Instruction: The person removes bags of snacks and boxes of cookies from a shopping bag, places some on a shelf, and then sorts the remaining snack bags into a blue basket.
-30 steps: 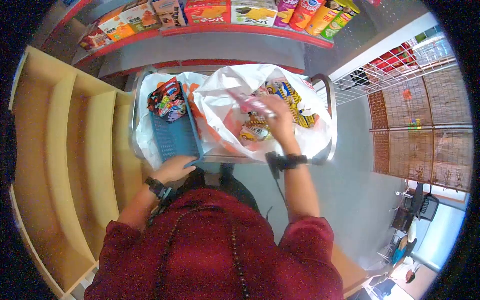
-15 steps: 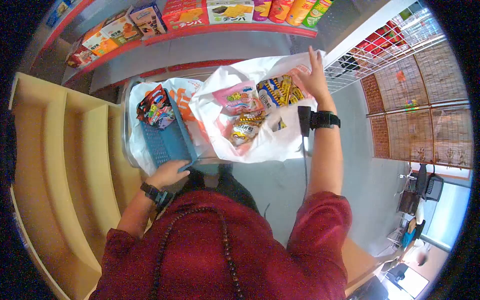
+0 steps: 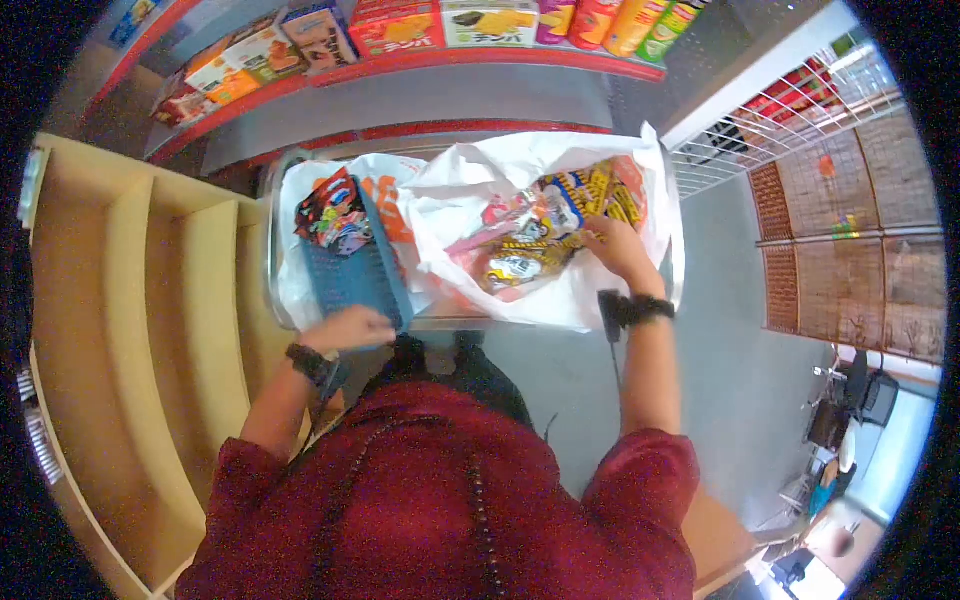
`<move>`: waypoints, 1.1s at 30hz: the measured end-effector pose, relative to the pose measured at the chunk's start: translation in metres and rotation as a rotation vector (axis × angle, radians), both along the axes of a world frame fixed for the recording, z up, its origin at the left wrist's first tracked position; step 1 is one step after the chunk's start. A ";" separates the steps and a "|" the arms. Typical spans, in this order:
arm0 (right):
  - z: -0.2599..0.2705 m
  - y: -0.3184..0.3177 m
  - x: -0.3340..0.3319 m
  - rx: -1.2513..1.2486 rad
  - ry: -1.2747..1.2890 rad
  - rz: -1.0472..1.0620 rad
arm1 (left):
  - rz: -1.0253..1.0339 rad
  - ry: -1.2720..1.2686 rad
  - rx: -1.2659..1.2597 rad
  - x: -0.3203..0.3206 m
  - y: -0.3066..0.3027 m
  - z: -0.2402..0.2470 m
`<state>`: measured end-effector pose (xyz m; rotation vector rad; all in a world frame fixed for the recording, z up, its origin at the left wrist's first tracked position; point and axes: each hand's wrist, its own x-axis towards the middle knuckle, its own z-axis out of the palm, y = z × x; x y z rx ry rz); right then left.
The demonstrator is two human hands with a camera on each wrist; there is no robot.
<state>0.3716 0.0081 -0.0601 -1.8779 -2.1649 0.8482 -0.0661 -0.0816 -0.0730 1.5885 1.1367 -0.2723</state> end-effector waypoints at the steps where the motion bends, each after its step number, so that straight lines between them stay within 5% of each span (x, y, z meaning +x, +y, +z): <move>1: 0.000 -0.003 0.002 0.042 0.025 -0.043 | 0.173 0.069 0.117 -0.007 0.014 0.007; 2: 0.000 -0.005 0.002 0.083 0.049 -0.089 | 0.342 0.136 0.235 -0.014 0.030 0.012; 4: 0.007 -0.007 0.001 0.079 0.051 -0.095 | 0.555 0.300 0.909 -0.031 0.060 0.013; 6: 0.010 -0.006 -0.001 0.075 0.047 -0.111 | 0.627 0.412 1.255 -0.038 0.088 0.018; 9: 0.014 -0.005 -0.003 0.056 0.068 -0.143 | 0.443 0.691 1.040 -0.038 0.101 0.011; 14: 0.001 -0.027 -0.005 0.161 0.014 0.000 | 0.158 0.587 1.134 -0.035 0.093 0.006; 16: 0.012 -0.039 -0.017 -0.060 -0.112 0.031 | 0.350 0.362 0.928 -0.033 0.090 0.030; 20: 0.010 -0.059 -0.018 -0.184 -0.275 0.086 | 0.324 0.575 0.948 -0.031 0.094 0.112; 26: 0.010 -0.071 -0.015 -0.185 -0.255 0.043 | 0.307 0.372 1.325 0.009 0.096 0.178; 28: 0.010 -0.069 -0.015 -0.237 -0.267 0.007 | 0.398 0.132 1.370 0.040 0.093 0.189; 30: -0.004 -0.072 -0.014 0.041 -0.222 0.144 | 0.482 -0.046 1.054 0.066 0.100 0.178; 32: -0.013 -0.074 -0.018 -0.035 -0.225 0.230 | 0.496 -0.345 0.900 0.087 0.120 0.120; 33: -0.015 -0.074 -0.023 -0.110 -0.224 0.318 | 0.436 -0.290 0.869 0.099 0.128 0.098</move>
